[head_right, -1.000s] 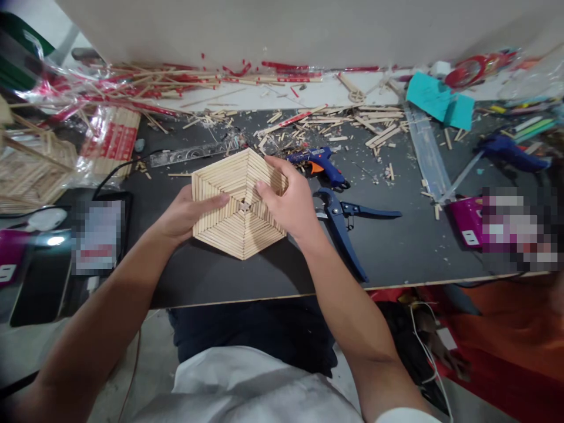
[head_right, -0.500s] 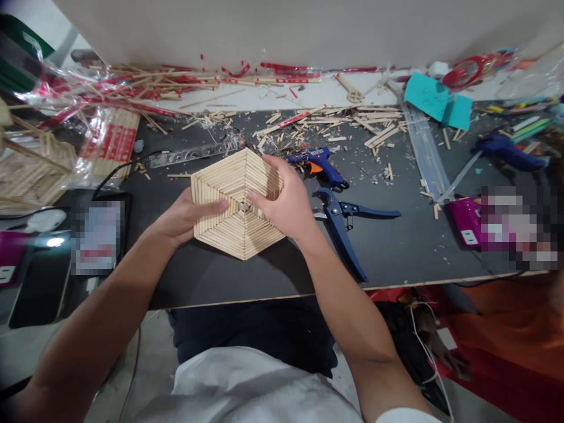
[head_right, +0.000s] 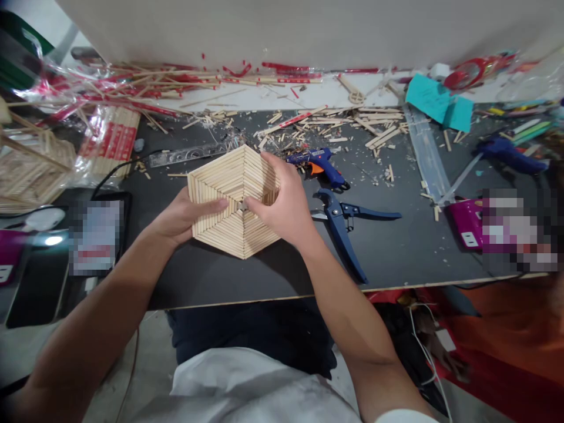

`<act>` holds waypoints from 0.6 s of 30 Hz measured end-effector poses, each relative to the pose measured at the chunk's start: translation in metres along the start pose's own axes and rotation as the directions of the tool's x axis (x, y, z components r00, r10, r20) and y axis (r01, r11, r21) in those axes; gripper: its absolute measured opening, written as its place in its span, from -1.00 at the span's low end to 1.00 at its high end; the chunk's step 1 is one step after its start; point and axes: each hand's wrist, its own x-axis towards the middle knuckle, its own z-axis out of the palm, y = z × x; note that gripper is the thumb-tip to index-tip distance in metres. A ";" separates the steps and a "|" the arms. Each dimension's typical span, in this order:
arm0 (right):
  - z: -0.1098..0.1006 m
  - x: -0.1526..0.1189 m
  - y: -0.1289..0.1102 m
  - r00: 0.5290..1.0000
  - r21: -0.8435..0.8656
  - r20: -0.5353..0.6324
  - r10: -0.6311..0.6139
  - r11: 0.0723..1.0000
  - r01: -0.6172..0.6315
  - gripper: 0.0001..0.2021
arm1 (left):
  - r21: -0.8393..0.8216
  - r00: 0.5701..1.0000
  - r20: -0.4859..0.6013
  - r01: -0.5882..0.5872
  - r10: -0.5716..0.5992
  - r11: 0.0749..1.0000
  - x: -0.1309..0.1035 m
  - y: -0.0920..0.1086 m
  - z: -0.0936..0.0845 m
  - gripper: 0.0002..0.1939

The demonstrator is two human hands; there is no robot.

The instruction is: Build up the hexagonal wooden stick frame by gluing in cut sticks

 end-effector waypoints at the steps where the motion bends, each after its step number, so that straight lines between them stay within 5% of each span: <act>1: 0.000 0.000 -0.002 1.000 -0.021 -0.011 -0.007 1.000 0.007 -0.25 | -0.004 1.000 0.001 0.001 -0.001 1.000 0.000 0.001 0.000 -0.42; 5: 0.002 -0.002 -0.012 0.995 -0.131 -0.088 -0.053 0.991 0.041 -0.28 | -0.014 1.000 -0.020 -0.004 0.003 1.000 -0.001 0.002 0.001 -0.44; 11: 0.007 -0.003 -0.024 0.975 -0.274 -0.043 -0.218 0.941 0.198 -0.96 | -0.015 0.998 -0.017 -0.067 0.067 0.998 -0.002 0.005 0.002 -0.44; 18: 0.006 0.001 -0.026 0.960 -0.244 -0.061 -0.273 0.937 0.251 -0.88 | 0.077 0.993 -0.062 -0.096 0.101 0.992 -0.010 0.008 0.007 -0.48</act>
